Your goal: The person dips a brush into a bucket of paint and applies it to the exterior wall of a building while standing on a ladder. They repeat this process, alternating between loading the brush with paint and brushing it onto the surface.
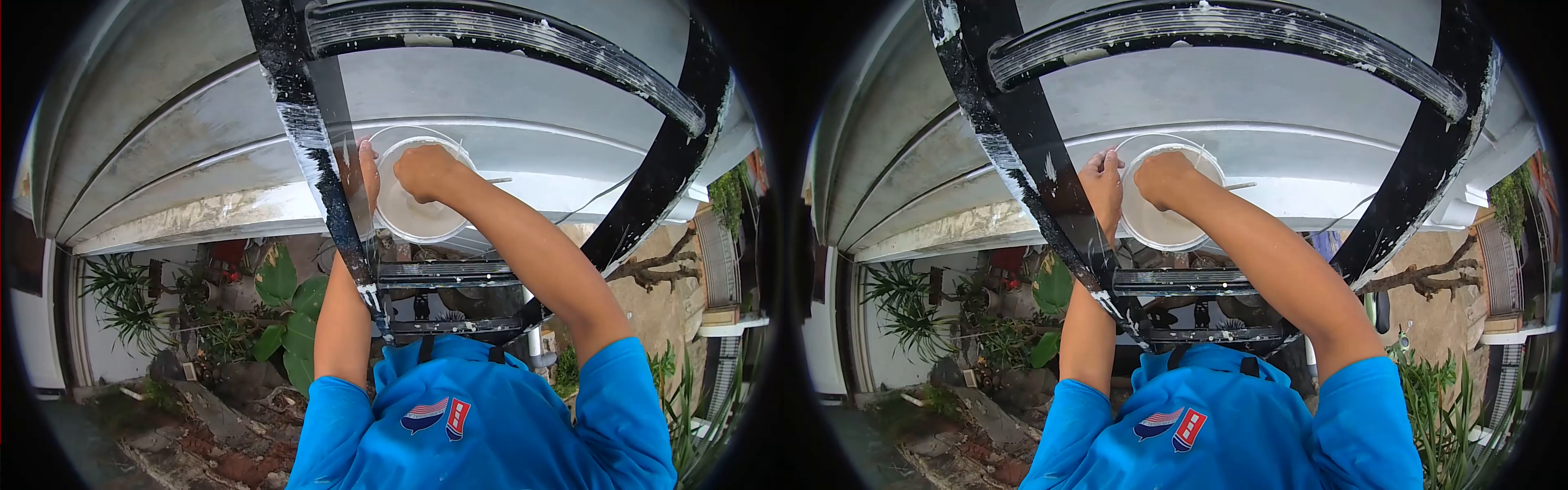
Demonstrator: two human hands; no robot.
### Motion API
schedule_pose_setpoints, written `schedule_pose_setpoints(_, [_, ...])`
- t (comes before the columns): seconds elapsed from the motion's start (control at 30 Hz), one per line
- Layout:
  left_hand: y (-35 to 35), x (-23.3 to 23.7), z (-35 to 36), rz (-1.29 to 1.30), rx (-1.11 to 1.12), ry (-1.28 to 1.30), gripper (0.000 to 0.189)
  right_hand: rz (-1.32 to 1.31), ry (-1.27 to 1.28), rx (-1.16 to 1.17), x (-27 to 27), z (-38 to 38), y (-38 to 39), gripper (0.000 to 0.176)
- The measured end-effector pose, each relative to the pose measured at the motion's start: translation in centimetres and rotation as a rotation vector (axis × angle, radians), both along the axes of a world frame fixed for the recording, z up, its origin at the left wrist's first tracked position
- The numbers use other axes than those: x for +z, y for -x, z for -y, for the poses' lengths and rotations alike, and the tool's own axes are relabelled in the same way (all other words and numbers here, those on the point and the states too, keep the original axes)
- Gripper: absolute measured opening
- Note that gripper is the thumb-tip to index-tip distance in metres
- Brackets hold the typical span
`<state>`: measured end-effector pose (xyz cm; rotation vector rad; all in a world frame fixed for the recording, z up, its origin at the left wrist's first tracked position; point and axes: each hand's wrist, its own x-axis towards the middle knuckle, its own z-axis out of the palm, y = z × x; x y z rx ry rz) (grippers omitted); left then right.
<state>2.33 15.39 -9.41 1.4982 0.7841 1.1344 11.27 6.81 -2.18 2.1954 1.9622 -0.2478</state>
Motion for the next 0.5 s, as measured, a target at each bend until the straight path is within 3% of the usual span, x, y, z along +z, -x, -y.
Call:
schedule_pose_setpoints(0.03, [-0.1, -0.3, 0.3, 0.097, 0.005, -0.027, 0.028, -0.007, 0.0, 0.002, -0.4, -0.2, 0.0, 0.017])
schedule_pose_setpoints(0.13, [0.1, -0.4, -0.5, -0.101, 0.031, -0.084, 0.027, -0.021, 0.005, 0.009, -1.2, -0.8, 0.2, 0.019])
schedule_pose_setpoints(0.23, [0.2, -0.7, -0.9, -0.128, 0.02, -0.113, 0.028, -0.018, 0.038, 0.001, -1.6, -0.8, 0.1, 0.021])
schedule_pose_setpoints(0.5, [-0.8, 0.1, 0.2, 0.119, 0.022, 0.056, 0.025, -0.112, 0.057, -0.071, 1.5, 0.2, -1.2, 0.014])
